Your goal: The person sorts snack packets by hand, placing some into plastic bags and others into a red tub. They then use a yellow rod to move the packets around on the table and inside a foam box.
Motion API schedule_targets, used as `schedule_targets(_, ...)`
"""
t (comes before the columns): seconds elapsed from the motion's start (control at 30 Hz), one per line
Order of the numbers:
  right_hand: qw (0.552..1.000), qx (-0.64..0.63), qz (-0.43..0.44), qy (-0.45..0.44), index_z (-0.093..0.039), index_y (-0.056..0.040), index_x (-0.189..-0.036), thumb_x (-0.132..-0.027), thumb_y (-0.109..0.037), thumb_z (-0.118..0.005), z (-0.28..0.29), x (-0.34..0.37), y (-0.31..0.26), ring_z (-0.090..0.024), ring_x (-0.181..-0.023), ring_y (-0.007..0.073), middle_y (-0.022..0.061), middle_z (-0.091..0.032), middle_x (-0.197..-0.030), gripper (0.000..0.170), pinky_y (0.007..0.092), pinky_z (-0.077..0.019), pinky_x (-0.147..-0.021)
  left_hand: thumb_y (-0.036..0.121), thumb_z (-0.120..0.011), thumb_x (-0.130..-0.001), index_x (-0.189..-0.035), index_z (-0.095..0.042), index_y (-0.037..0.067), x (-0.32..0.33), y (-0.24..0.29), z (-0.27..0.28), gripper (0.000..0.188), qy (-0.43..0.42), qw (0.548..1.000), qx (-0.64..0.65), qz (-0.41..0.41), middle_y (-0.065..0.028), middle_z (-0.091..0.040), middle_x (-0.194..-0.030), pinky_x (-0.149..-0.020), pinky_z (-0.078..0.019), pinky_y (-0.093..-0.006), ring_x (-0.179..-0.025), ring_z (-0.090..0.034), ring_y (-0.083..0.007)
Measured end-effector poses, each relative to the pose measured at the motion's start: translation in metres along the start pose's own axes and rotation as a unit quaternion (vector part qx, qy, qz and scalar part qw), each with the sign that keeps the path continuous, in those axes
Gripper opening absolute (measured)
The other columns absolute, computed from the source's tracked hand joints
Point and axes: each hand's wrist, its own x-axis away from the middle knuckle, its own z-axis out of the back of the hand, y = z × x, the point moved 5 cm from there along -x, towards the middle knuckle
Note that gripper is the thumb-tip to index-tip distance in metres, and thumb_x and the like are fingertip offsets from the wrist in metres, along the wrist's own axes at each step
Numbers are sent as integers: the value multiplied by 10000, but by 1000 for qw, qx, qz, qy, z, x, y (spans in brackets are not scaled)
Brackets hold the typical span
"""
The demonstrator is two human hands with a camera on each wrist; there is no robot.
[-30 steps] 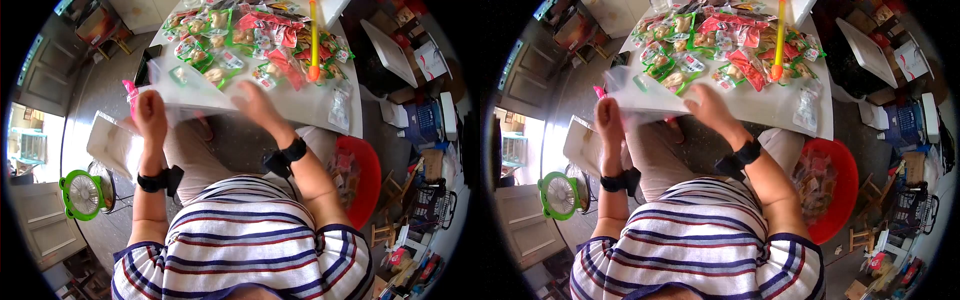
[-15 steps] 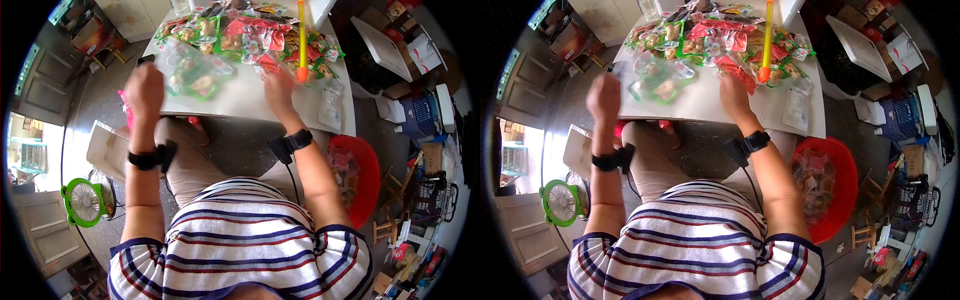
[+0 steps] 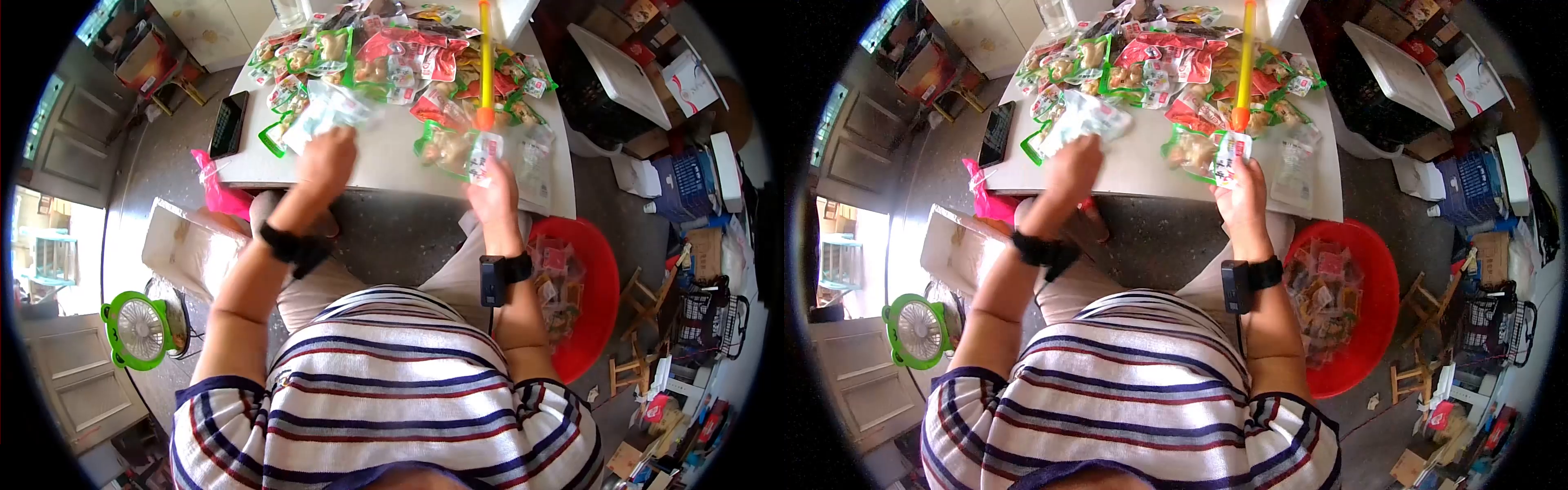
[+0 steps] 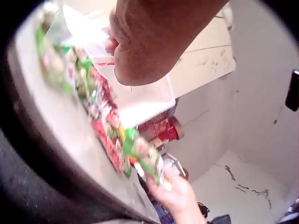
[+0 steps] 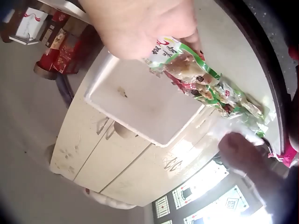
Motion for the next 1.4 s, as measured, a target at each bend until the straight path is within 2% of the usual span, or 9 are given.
schedule_targets(0.17, 999, 7, 34, 23, -448, -35, -963, -797, -143, -454, -6, 27, -31, -518, -847, 243, 111, -516, -949, 199, 433, -433, -718, 174, -457, -731, -732, -513, 35, 14, 65, -65, 150, -101, 971, 212, 50, -134, -551, -756, -606, -449, -379, -684, -557, -311)
schedule_targets(0.27, 998, 17, 43, 53, -452, -40, -920, -793, -150, -471, 5, 38, -34, -524, -809, 240, 118, -518, -924, 169, 430, -441, -693, 186, -449, -744, -715, -521, 29, 12, 88, -59, 175, -109, 971, 208, -49, -152, -548, -787, -627, -441, -375, -717, -549, -315)
schedule_targets(0.4, 997, 8, 11, 77, -455, -49, -914, -790, -141, -482, 24, 42, -14, -535, -778, 224, 99, -525, -896, 156, 406, -459, -653, 184, -465, -739, -744, -493, 37, 6, 84, -69, 149, -100, 952, 285, 57, -157, -534, -711, -608, -403, -376, -704, -524, -323)
schedule_targets(0.7, 997, 4, 32, 66, -456, -61, -914, -798, -133, -466, 27, 34, -28, -532, -805, 231, 106, -524, -927, 137, 440, -457, -663, 192, -464, -705, -886, -483, 83, 17, 97, -62, 212, -113, 983, 146, -9, -125, -548, -768, -680, -418, -376, -785, -529, -306)
schedule_targets(0.83, 997, 10, 30, 72, -454, -55, -912, -802, -133, -457, 23, 40, -27, -536, -795, 225, 109, -527, -911, 134, 416, -465, -656, 299, -462, -705, -854, -493, 69, 6, 89, -64, 276, -236, 966, 109, 11, -137, -571, -799, -659, -422, -376, -757, -546, -305)
schedule_targets(1.0, 995, 57, 7, 82, -455, -58, -886, -801, -131, -456, 34, 46, -10, -540, -780, 220, 99, -527, -890, 112, 395, -471, -641, 276, -482, -696, -857, -504, 67, 6, 88, -68, 264, -227, 962, 148, 22, -140, -573, -763, -638, -420, -365, -729, -548, -307)
schedule_targets(1.17, 992, -16, -88, 94, -457, -52, -886, -789, -108, -451, 48, 45, 0, -553, -732, 244, 97, -535, -864, 112, 406, -475, -609, 233, -498, -695, -888, -508, 68, 8, 85, -74, 254, -232, 951, 202, 27, -144, -568, -800, -659, -418, -361, -768, -543, -301)
schedule_targets(1.23, 992, 16, -84, 93, -457, -42, -903, -788, -105, -446, 59, 40, -1, -549, -752, 255, 105, -532, -879, 132, 428, -469, -624, 218, -484, -711, -905, -506, 62, 12, 86, -72, 250, -246, 943, 222, 30, -146, -564, -889, -711, -415, -359, -852, -536, -284)
schedule_targets(1.4, 991, -5, -25, 129, -456, -18, -931, -793, -91, -426, 47, 38, -7, -533, -802, 257, 120, -527, -896, 159, 460, -449, -683, 213, -473, -732, -922, -496, 59, 18, 90, -74, 245, -184, 960, 208, -27, -164, -561, -768, -663, -415, -365, -759, -538, -316)
